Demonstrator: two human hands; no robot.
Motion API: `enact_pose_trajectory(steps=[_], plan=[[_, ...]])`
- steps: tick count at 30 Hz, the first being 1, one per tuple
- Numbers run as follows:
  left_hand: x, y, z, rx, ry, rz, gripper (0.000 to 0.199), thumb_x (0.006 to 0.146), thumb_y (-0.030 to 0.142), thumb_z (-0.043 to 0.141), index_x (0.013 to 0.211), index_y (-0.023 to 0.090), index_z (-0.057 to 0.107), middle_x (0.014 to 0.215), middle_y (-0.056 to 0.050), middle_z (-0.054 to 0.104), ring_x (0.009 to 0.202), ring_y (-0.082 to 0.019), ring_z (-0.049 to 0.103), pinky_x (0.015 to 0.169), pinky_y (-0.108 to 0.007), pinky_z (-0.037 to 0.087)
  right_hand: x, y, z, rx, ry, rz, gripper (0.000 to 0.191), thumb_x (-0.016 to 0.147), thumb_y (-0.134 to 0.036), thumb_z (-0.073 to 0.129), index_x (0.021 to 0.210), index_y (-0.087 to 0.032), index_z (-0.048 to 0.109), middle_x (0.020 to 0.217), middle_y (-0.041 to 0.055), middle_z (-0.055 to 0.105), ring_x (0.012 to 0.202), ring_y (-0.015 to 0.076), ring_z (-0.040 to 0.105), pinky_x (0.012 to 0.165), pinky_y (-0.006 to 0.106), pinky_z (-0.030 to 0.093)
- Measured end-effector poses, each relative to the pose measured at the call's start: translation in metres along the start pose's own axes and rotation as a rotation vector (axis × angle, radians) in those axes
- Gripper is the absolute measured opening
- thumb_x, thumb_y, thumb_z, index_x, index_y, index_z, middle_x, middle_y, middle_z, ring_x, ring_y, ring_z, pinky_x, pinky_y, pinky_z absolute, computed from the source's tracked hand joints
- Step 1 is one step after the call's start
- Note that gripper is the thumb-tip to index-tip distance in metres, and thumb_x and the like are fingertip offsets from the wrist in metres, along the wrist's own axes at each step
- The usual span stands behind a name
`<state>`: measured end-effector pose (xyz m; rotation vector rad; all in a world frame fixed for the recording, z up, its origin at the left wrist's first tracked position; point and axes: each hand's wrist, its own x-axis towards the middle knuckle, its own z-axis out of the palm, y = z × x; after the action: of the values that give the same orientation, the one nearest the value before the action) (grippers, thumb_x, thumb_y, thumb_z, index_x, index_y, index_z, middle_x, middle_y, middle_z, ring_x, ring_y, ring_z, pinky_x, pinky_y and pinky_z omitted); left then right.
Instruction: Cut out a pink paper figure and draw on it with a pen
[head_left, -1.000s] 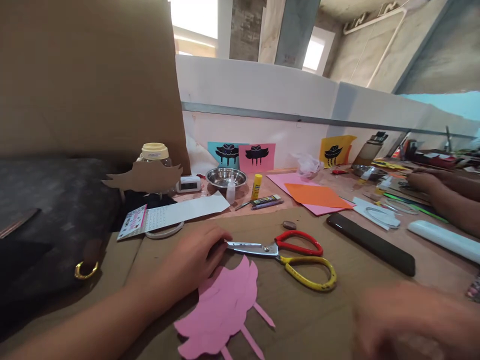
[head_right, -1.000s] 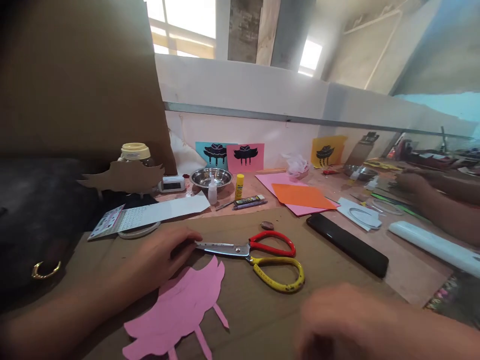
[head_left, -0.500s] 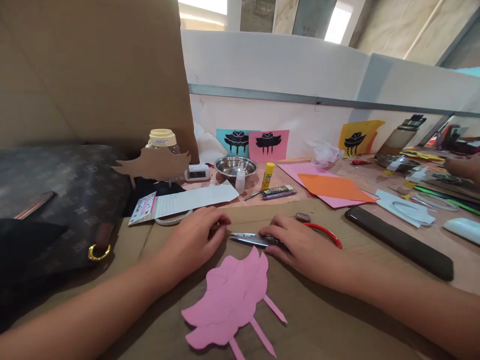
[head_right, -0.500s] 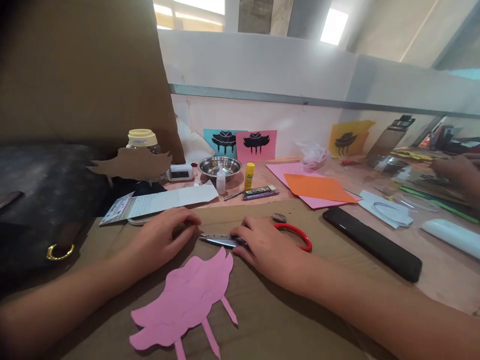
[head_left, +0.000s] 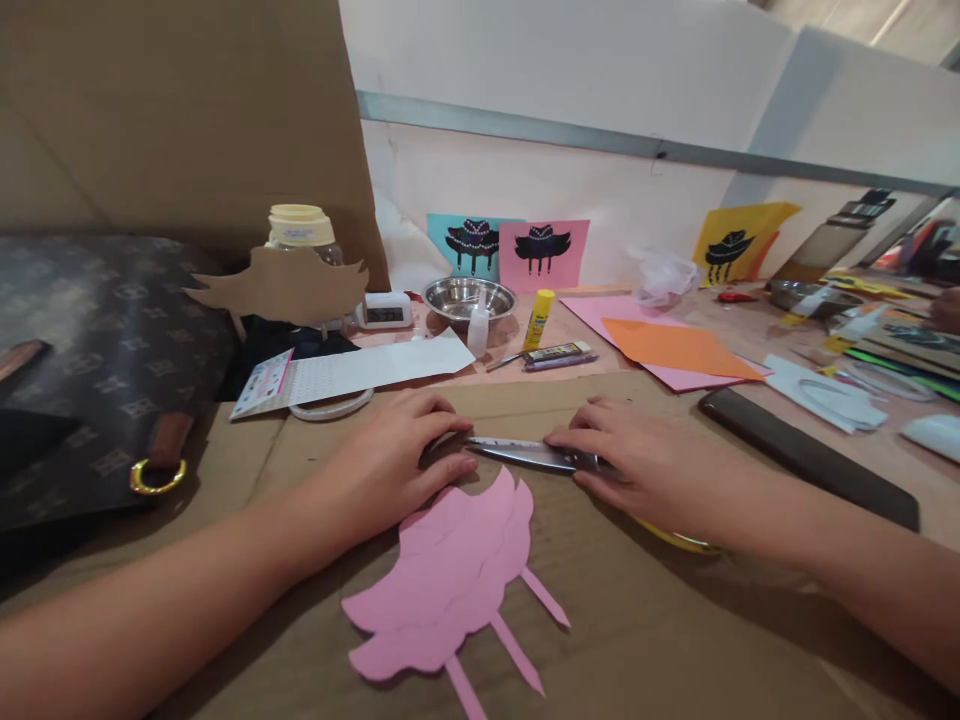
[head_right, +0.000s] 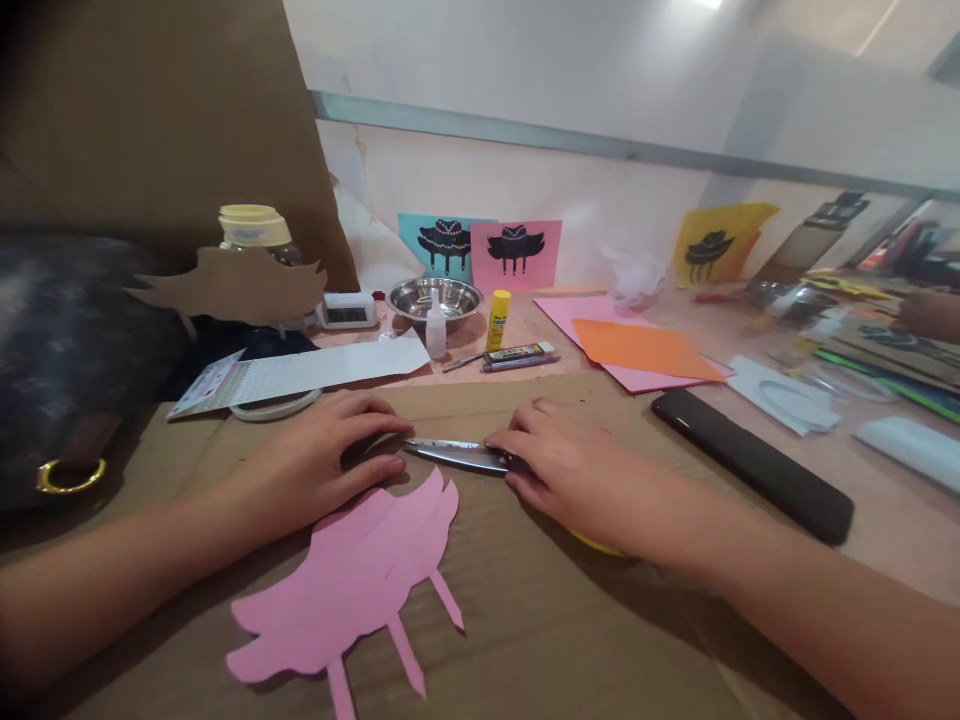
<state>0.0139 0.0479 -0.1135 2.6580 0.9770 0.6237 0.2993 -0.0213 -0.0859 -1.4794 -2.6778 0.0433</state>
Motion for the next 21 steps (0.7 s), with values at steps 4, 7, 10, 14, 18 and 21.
enact_pose_trajectory(steps=[4, 7, 10, 14, 18, 21], plan=[[0.003, 0.002, -0.002, -0.168, 0.031, -0.057, 0.026, 0.093, 0.040, 0.062, 0.106, 0.021, 0.074, 0.110, -0.007, 0.072, 0.107, -0.026, 0.063, 0.096, -0.043, 0.048, 0.002, -0.009, 0.010, -0.127, 0.167, -0.059, 0.030, 0.092, -0.012, 0.056, 0.119, -0.016, 0.068, 0.099, 0.0106, 0.064, 0.086, 0.0270, 0.061, 0.075, 0.041, 0.048], [0.003, 0.011, -0.006, -0.439, 0.038, -0.262, 0.033, 0.089, 0.046, 0.065, 0.109, 0.021, 0.072, 0.099, -0.004, 0.076, 0.090, -0.023, 0.068, 0.080, -0.035, 0.054, 0.001, -0.020, 0.011, -0.213, 0.330, -0.115, 0.025, 0.094, -0.013, 0.055, 0.115, -0.014, 0.067, 0.094, 0.0101, 0.063, 0.081, 0.0266, 0.058, 0.071, 0.039, 0.045], [0.002, 0.024, -0.015, -0.640, 0.007, -0.394, 0.034, 0.085, 0.048, 0.069, 0.105, 0.021, 0.073, 0.092, -0.003, 0.077, 0.078, -0.021, 0.069, 0.064, -0.029, 0.053, -0.002, -0.030, 0.003, -0.307, 0.462, -0.152, 0.025, 0.097, -0.016, 0.053, 0.118, -0.011, 0.065, 0.095, 0.0117, 0.063, 0.082, 0.0268, 0.056, 0.072, 0.040, 0.044], [0.006, 0.042, -0.033, -0.758, 0.143, -0.366, 0.023, 0.086, 0.044, 0.070, 0.089, 0.022, 0.076, 0.086, -0.001, 0.078, 0.078, -0.018, 0.069, 0.069, -0.026, 0.051, -0.002, -0.042, -0.009, -0.394, 0.575, -0.192, 0.035, 0.096, -0.014, 0.058, 0.130, -0.006, 0.059, 0.100, 0.0151, 0.064, 0.092, 0.0291, 0.056, 0.083, 0.045, 0.046], [0.018, 0.055, -0.054, -0.703, 0.245, -0.296, 0.026, 0.088, 0.046, 0.069, 0.081, 0.021, 0.074, 0.079, 0.000, 0.076, 0.075, -0.017, 0.067, 0.066, -0.025, 0.048, -0.004, -0.036, -0.027, -0.144, 0.625, -0.180, 0.042, 0.100, -0.023, 0.057, 0.140, -0.013, 0.054, 0.110, 0.0142, 0.065, 0.103, 0.0276, 0.059, 0.089, 0.045, 0.051], [0.028, 0.057, -0.067, -0.635, 0.264, -0.272, 0.031, 0.089, 0.051, 0.067, 0.087, 0.021, 0.075, 0.082, -0.001, 0.075, 0.079, -0.019, 0.068, 0.070, -0.028, 0.048, -0.012, -0.003, -0.046, 0.390, 0.537, 0.001, 0.033, 0.103, -0.040, 0.049, 0.130, -0.027, 0.064, 0.108, 0.0087, 0.069, 0.097, 0.0232, 0.066, 0.084, 0.040, 0.057]])
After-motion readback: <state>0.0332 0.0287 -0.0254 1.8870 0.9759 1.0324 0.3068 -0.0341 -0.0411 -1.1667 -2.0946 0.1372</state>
